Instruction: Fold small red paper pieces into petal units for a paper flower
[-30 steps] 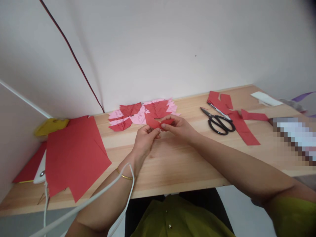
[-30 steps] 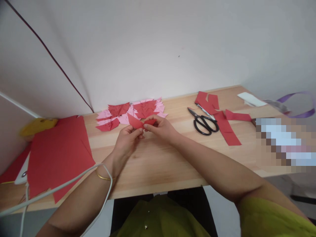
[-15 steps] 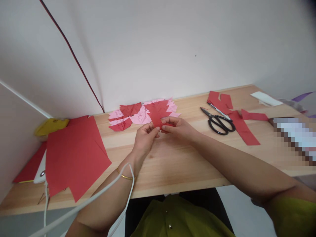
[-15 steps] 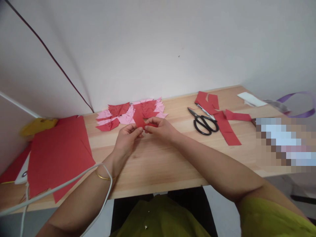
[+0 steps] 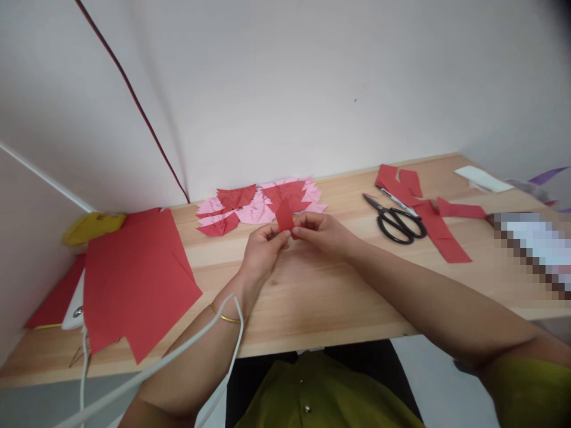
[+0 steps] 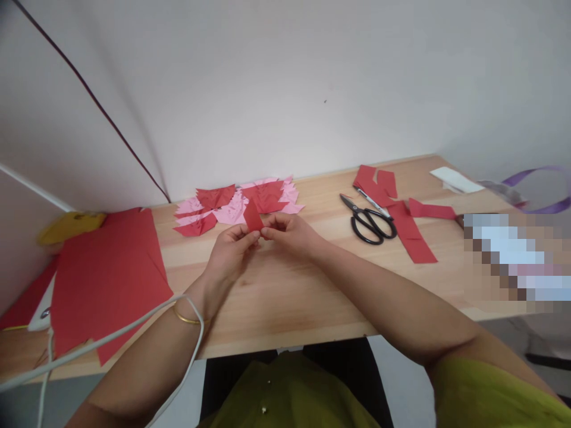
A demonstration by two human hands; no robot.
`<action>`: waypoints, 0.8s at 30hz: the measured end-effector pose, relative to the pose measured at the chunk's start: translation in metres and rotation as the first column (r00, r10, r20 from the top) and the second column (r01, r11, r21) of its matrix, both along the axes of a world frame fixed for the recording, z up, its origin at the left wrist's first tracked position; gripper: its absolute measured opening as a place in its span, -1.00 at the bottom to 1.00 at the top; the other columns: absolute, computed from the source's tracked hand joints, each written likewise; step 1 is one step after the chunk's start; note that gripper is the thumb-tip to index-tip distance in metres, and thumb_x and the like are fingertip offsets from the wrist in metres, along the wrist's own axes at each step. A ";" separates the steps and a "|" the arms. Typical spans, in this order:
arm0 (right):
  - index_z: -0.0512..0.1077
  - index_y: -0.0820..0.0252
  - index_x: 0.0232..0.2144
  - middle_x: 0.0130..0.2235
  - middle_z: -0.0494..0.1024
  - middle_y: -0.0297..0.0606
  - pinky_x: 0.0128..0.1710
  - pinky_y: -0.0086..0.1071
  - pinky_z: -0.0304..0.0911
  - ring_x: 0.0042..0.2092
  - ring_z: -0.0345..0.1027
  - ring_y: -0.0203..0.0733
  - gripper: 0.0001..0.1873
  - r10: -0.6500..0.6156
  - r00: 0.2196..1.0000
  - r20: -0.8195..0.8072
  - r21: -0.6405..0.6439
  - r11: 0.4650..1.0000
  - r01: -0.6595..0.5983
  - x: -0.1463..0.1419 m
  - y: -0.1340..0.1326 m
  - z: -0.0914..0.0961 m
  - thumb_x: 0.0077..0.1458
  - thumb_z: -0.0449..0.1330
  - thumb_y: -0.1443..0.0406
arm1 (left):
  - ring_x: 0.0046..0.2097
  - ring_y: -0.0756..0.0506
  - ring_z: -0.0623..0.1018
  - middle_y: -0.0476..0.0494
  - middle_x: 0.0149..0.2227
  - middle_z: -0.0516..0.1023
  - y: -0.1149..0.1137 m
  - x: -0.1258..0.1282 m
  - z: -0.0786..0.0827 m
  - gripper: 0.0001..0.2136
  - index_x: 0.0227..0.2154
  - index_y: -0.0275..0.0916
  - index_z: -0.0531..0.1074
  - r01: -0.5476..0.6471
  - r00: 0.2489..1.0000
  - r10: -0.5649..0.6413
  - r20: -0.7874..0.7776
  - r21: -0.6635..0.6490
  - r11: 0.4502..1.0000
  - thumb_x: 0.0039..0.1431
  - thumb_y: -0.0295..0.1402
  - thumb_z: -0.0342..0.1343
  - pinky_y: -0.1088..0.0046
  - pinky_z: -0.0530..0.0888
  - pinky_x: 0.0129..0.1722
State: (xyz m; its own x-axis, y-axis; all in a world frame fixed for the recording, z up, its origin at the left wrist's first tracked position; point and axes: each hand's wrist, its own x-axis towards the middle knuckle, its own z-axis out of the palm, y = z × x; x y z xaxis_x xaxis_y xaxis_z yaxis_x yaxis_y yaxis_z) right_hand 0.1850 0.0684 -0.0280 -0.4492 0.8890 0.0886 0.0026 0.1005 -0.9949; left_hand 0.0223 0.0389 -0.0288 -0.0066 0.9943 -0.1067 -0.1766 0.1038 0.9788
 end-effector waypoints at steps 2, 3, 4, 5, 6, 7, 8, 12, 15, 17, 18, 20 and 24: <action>0.33 0.22 -0.48 -0.44 0.38 -0.37 -0.37 -0.42 0.11 -0.40 0.19 -0.34 -0.75 0.007 1.000 -0.001 -0.013 1.000 -0.007 0.000 -0.001 0.001 -0.03 0.23 0.14 | -0.50 0.07 0.38 0.00 -0.55 0.45 0.000 0.001 0.000 -0.82 -0.48 -0.32 0.48 -0.010 0.998 0.012 0.067 -0.021 1.000 -0.16 -0.34 0.29 0.54 0.32 -0.42; 0.31 0.21 -0.50 -0.46 0.34 -0.39 -0.40 -0.43 0.08 -0.43 0.16 -0.36 -0.74 0.019 1.000 0.006 -0.014 1.000 -0.019 0.000 -0.001 0.002 -0.02 0.22 0.14 | -0.50 0.07 0.38 -0.01 -0.56 0.45 0.000 0.001 0.000 -0.82 -0.48 -0.32 0.48 -0.013 0.996 0.016 0.088 -0.026 1.000 -0.15 -0.33 0.29 0.54 0.32 -0.42; 0.29 0.21 -0.52 -0.48 0.31 -0.41 -0.43 -0.44 0.04 -0.45 0.12 -0.37 -0.73 0.035 0.999 0.017 -0.011 0.999 -0.034 0.001 -0.002 0.003 -0.01 0.22 0.14 | -0.50 0.07 0.38 -0.01 -0.57 0.45 0.000 0.000 -0.001 -0.82 -0.49 -0.33 0.48 -0.014 0.995 0.016 0.099 -0.026 1.000 -0.14 -0.33 0.28 0.54 0.32 -0.42; 0.27 0.21 -0.53 -0.50 0.28 -0.43 -0.45 -0.44 0.01 -0.47 0.09 -0.38 -0.72 0.052 0.998 0.027 -0.005 0.999 -0.052 0.001 -0.002 0.003 0.00 0.21 0.15 | -0.51 0.08 0.38 -0.01 -0.58 0.44 0.001 0.000 -0.002 -0.83 -0.49 -0.33 0.47 -0.013 0.995 0.015 0.103 -0.022 1.000 -0.13 -0.33 0.28 0.55 0.31 -0.42; 0.25 0.21 -0.54 -0.51 0.26 -0.44 -0.46 -0.44 -0.01 -0.48 0.07 -0.39 -0.71 0.067 0.997 0.035 0.001 0.998 -0.067 0.001 -0.002 0.004 0.01 0.21 0.15 | -0.51 0.08 0.37 -0.01 -0.58 0.44 0.001 0.000 -0.004 -0.83 -0.50 -0.33 0.47 -0.011 0.995 0.012 0.103 -0.016 1.000 -0.13 -0.33 0.28 0.56 0.30 -0.43; 0.25 0.21 -0.54 -0.51 0.25 -0.44 -0.47 -0.44 -0.03 -0.48 0.05 -0.39 -0.71 0.077 0.996 0.036 0.009 0.997 -0.078 0.002 -0.002 0.004 0.02 0.20 0.15 | -0.51 0.08 0.37 0.00 -0.59 0.43 0.002 -0.001 -0.005 -0.83 -0.50 -0.33 0.47 -0.007 0.995 0.008 0.101 -0.009 1.000 -0.12 -0.33 0.28 0.56 0.29 -0.44; 0.24 0.21 -0.54 -0.51 0.24 -0.44 -0.47 -0.44 -0.04 -0.48 0.05 -0.39 -0.71 0.083 0.996 0.031 0.016 0.996 -0.084 0.002 -0.002 0.004 0.03 0.20 0.15 | -0.52 0.08 0.37 0.00 -0.60 0.43 0.002 -0.001 -0.005 -0.83 -0.51 -0.33 0.47 -0.004 0.995 0.005 0.099 -0.005 1.000 -0.11 -0.32 0.28 0.56 0.29 -0.44; 0.24 0.20 -0.54 -0.51 0.22 -0.44 -0.45 -0.44 -0.03 -0.47 0.05 -0.38 -0.70 0.064 0.998 -0.010 0.028 0.998 -0.064 0.001 0.000 0.001 0.02 0.21 0.15 | -0.49 0.07 0.40 -0.03 -0.55 0.46 0.002 -0.002 -0.003 -0.78 -0.49 -0.32 0.47 0.019 0.989 -0.020 0.148 0.006 1.000 -0.03 -0.22 0.23 0.53 0.33 -0.39; 0.24 0.20 -0.54 -0.52 0.22 -0.45 -0.45 -0.44 -0.03 -0.47 0.04 -0.38 -0.69 0.009 1.000 -0.023 0.019 1.000 -0.009 0.000 0.002 -0.002 0.00 0.22 0.13 | -0.46 0.06 0.43 -0.05 -0.50 0.49 0.000 0.000 0.002 -0.77 -0.44 -0.32 0.48 0.081 0.987 -0.078 0.140 -0.015 0.997 -0.07 -0.24 0.27 0.51 0.35 -0.36; 0.25 0.20 -0.53 -0.53 0.23 -0.45 -0.46 -0.44 -0.03 -0.47 0.05 -0.38 -0.68 -0.006 0.999 -0.033 0.005 1.000 0.007 0.000 0.002 -0.002 -0.01 0.23 0.11 | -0.46 0.06 0.43 -0.03 -0.53 0.47 -0.002 0.001 0.003 -0.79 -0.49 -0.33 0.47 0.115 0.990 -0.112 0.083 -0.038 0.993 -0.14 -0.30 0.30 0.53 0.34 -0.38; 0.25 0.20 -0.53 -0.53 0.23 -0.45 -0.46 -0.44 -0.03 -0.47 0.05 -0.38 -0.67 -0.004 0.999 -0.036 0.001 1.000 0.004 0.000 0.002 -0.002 -0.02 0.24 0.10 | -0.47 0.07 0.42 -0.01 -0.55 0.45 -0.002 0.001 0.003 -0.80 -0.53 -0.33 0.44 0.119 0.991 -0.116 0.065 -0.044 0.992 -0.15 -0.32 0.31 0.55 0.33 -0.39; 0.25 0.20 -0.53 -0.54 0.24 -0.46 -0.47 -0.45 -0.03 -0.48 0.05 -0.38 -0.66 0.010 1.000 -0.024 -0.003 1.000 -0.010 0.000 0.001 -0.002 -0.03 0.24 0.09 | -0.50 0.08 0.39 0.03 -0.60 0.41 -0.003 0.002 0.003 -0.79 -0.60 -0.32 0.38 0.106 0.993 -0.104 0.047 -0.041 0.993 -0.15 -0.33 0.29 0.56 0.31 -0.41; 0.26 0.20 -0.52 -0.55 0.25 -0.46 -0.50 -0.45 -0.05 -0.51 0.05 -0.39 -0.68 0.015 1.000 0.012 -0.021 1.000 -0.015 0.001 -0.001 -0.003 -0.01 0.23 0.10 | -0.52 0.08 0.37 0.04 -0.61 0.41 -0.004 0.001 0.005 -0.80 -0.61 -0.30 0.36 0.079 0.995 -0.079 -0.061 0.002 0.997 -0.13 -0.33 0.26 0.58 0.28 -0.46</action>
State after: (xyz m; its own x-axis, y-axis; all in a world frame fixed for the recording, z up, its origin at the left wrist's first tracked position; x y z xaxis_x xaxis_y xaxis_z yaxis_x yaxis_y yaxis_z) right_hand 0.1859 0.0679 -0.0306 -0.4631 0.8840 0.0646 0.0135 0.0799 -0.9967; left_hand 0.0237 0.0354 -0.0235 0.0655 0.9924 -0.1039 -0.1078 0.1105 0.9880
